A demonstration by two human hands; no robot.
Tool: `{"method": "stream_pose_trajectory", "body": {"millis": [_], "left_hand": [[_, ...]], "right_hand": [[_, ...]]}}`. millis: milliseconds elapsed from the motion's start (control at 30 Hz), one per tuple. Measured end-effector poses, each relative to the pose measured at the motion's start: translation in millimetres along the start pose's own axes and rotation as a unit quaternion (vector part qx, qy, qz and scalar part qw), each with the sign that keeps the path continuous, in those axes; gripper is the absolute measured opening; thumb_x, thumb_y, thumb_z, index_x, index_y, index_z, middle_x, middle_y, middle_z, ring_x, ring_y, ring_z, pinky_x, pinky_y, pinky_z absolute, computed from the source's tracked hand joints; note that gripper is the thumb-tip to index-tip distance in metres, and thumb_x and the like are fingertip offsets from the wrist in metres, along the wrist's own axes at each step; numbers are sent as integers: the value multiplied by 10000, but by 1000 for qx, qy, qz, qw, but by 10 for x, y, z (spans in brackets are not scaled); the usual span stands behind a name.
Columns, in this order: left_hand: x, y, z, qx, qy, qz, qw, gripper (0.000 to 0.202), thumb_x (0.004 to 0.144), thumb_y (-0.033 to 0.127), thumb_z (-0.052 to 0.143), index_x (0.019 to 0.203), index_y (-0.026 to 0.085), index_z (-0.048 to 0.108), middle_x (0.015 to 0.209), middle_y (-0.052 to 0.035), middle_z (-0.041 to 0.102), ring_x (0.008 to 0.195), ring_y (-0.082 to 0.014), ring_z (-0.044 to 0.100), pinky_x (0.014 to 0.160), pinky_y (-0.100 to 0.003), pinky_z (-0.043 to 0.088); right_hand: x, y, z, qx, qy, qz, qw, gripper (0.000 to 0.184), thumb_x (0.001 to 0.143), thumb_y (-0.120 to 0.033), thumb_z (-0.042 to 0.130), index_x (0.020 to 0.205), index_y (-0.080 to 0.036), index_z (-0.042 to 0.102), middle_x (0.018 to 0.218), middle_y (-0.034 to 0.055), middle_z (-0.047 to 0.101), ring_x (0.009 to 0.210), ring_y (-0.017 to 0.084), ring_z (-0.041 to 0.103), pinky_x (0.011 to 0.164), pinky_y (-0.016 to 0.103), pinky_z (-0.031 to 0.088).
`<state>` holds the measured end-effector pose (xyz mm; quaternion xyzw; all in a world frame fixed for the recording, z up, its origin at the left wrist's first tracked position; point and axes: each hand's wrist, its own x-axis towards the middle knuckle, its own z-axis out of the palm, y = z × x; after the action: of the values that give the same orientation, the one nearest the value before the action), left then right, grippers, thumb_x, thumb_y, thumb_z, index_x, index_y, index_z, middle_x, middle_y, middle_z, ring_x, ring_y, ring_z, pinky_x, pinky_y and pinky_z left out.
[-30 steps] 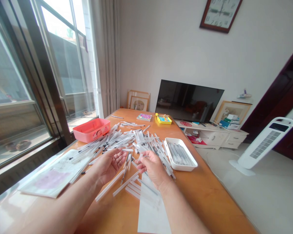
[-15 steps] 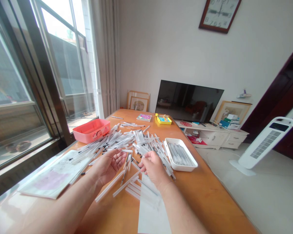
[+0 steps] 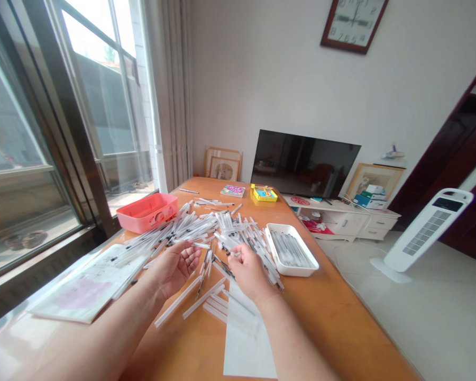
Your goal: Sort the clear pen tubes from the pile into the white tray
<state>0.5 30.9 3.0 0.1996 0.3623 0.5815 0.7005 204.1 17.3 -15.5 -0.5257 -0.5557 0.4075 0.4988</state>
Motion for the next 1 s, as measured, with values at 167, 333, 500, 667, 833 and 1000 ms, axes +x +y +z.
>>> {"method": "stream_pose_trajectory", "body": {"millis": [167,333,500,667,833,1000], "left_hand": [[-66,-18,35,65,-64,-86,992,177,814,203,616,978,146,651,603,13,553,489,-108,554,471,-210,478],[-142,-34,69,124,-124,-161,971,288,833,282,567,1052,124,669,557,47,450,407,-66,356,388,-189,279],[-205,-18,97,149,-210,-195,946,329,873,296,518,1077,89,672,503,74,330,408,-62,231,407,-207,186],[-267,-4,136,152,-260,-215,929,326,911,307,485,1075,93,668,492,76,311,411,-63,182,423,-223,143],[-287,-2,143,155,-273,-223,923,320,923,287,467,1087,91,659,486,74,325,410,-62,164,432,-223,137],[-290,-2,141,152,-269,-224,925,303,923,274,466,1064,88,660,475,73,330,410,-62,153,433,-225,129]], "right_hand": [[-16,-74,-34,131,-15,47,990,346,794,-389,664,1064,-181,602,868,74,724,699,160,641,552,237,437],[18,-14,-71,227,5,88,970,298,791,-381,703,988,-178,609,907,111,742,756,186,679,555,232,446],[27,-21,-43,260,28,110,959,254,800,-364,713,939,-182,604,922,118,751,782,189,699,568,224,462],[6,-67,-37,278,34,116,953,226,807,-348,712,919,-187,600,937,116,754,781,180,702,578,220,465],[-12,-109,-29,298,18,110,948,222,809,-350,718,903,-182,607,940,112,749,756,166,691,589,224,459],[-16,-100,-13,297,2,100,950,225,804,-362,722,868,-171,621,873,90,730,729,164,676,589,237,450]]}}
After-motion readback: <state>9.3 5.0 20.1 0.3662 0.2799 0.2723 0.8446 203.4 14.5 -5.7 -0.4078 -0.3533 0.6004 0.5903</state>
